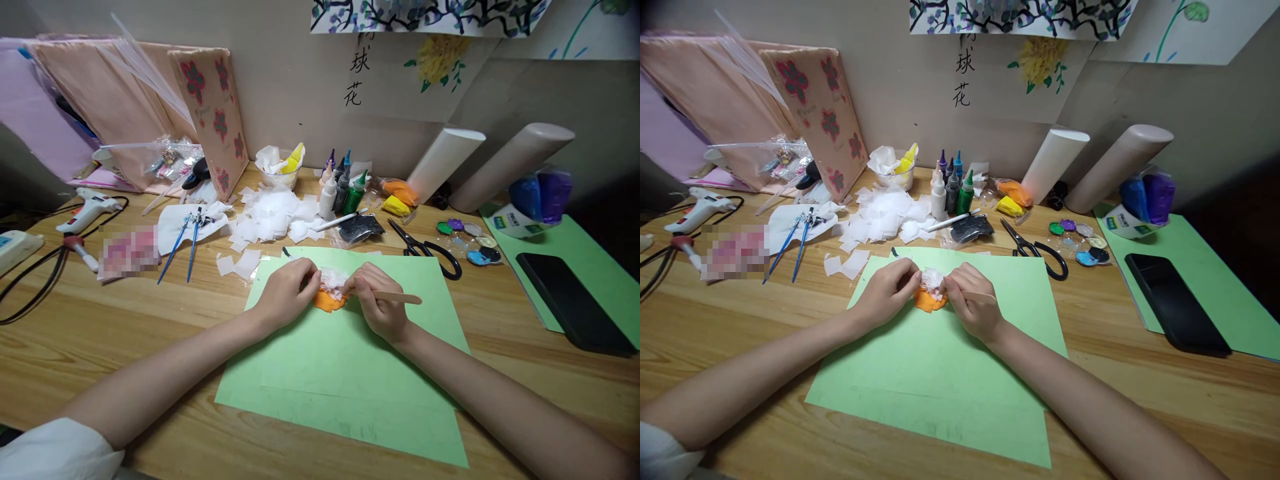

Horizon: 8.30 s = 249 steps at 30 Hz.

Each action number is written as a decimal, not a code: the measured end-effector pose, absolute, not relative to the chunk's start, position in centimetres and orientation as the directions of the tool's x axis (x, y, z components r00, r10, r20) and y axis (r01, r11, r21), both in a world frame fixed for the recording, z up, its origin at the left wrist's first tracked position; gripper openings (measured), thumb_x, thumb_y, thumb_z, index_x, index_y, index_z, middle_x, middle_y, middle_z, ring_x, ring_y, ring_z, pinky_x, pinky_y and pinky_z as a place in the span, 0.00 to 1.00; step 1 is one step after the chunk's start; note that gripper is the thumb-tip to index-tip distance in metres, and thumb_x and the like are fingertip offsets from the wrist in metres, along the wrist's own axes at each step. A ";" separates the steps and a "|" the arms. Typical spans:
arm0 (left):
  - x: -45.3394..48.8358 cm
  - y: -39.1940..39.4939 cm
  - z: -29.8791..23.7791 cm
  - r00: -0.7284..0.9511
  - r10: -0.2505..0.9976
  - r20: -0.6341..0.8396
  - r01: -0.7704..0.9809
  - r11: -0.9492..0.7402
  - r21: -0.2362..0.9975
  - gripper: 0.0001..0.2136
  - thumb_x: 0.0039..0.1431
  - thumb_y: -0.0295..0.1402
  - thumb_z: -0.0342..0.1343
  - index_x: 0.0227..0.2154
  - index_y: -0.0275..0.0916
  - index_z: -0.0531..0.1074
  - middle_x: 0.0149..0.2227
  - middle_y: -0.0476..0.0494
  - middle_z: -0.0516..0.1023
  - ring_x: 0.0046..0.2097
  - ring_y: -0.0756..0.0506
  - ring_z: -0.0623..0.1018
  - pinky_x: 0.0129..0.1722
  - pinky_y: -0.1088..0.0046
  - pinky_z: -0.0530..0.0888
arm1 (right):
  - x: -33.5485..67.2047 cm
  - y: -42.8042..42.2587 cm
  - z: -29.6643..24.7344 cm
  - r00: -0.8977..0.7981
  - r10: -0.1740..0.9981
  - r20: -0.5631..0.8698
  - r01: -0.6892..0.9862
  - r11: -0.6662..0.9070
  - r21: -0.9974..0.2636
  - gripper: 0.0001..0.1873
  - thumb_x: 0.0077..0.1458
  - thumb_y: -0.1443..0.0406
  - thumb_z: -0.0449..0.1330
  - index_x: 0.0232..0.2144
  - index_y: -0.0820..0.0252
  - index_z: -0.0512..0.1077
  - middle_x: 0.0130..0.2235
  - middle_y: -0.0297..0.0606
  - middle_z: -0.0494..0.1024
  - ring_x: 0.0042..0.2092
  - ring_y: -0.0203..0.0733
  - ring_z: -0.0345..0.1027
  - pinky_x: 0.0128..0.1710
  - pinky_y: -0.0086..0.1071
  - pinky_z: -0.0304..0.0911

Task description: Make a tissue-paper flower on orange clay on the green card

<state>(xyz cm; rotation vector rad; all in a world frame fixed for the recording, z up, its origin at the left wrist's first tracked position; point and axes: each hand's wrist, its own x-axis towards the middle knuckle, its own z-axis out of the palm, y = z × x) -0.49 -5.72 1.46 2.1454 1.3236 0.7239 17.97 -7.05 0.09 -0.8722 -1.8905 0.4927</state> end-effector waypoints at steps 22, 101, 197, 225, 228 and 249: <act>-7.3 -4.4 3.6 0.231 0.926 0.298 0.951 -0.280 0.134 0.07 0.57 0.36 0.50 0.32 0.37 0.67 0.36 0.42 0.71 0.40 0.42 0.70 0.37 0.68 0.64 | 18.1 -7.2 0.3 -0.284 0.684 0.672 0.293 0.729 -0.618 0.18 0.62 0.70 0.44 0.24 0.59 0.68 0.22 0.36 0.71 0.25 0.38 0.60 0.28 0.35 0.55; -1.3 -6.0 1.0 0.440 0.857 0.269 0.642 -0.510 0.573 0.05 0.61 0.32 0.51 0.33 0.39 0.71 0.34 0.46 0.74 0.39 0.46 0.70 0.40 0.67 0.61 | 18.0 -7.4 0.4 -0.514 0.462 0.723 0.237 0.886 -0.397 0.20 0.63 0.66 0.37 0.25 0.58 0.63 0.21 0.36 0.65 0.23 0.39 0.54 0.26 0.36 0.51; -4.4 -4.0 6.3 0.205 0.973 -0.106 0.941 -0.226 -0.250 0.10 0.52 0.19 0.46 0.32 0.28 0.72 0.34 0.29 0.74 0.37 0.38 0.72 0.30 0.68 0.62 | 17.6 -8.3 0.1 -0.327 0.732 0.598 0.203 0.672 -0.712 0.21 0.64 0.66 0.39 0.20 0.58 0.60 0.19 0.34 0.62 0.24 0.38 0.54 0.27 0.34 0.51; -4.7 -3.7 5.5 0.459 0.853 -0.249 0.837 -0.321 0.443 0.08 0.55 0.34 0.53 0.23 0.38 0.72 0.25 0.46 0.75 0.26 0.48 0.70 0.25 0.74 0.58 | 17.5 -7.0 0.3 -0.576 0.650 0.496 0.316 0.736 -0.598 0.20 0.66 0.65 0.39 0.24 0.59 0.61 0.23 0.36 0.66 0.28 0.39 0.54 0.30 0.34 0.53; -4.4 -3.9 6.1 0.483 0.852 -0.203 0.794 -0.328 0.513 0.08 0.54 0.33 0.53 0.26 0.39 0.75 0.28 0.45 0.77 0.29 0.47 0.72 0.27 0.74 0.61 | 17.5 -7.0 0.3 -0.542 0.686 0.485 0.332 0.705 -0.627 0.20 0.66 0.65 0.39 0.25 0.59 0.62 0.24 0.37 0.67 0.29 0.39 0.55 0.30 0.34 0.54; -2.3 -4.2 2.4 0.405 0.900 -0.161 0.672 -0.174 0.720 0.08 0.49 0.36 0.55 0.23 0.36 0.73 0.24 0.48 0.75 0.26 0.50 0.71 0.25 0.77 0.63 | 17.3 -7.3 0.3 -0.584 0.545 0.602 0.261 0.828 -0.497 0.18 0.64 0.69 0.40 0.24 0.59 0.61 0.22 0.38 0.68 0.26 0.39 0.56 0.27 0.34 0.54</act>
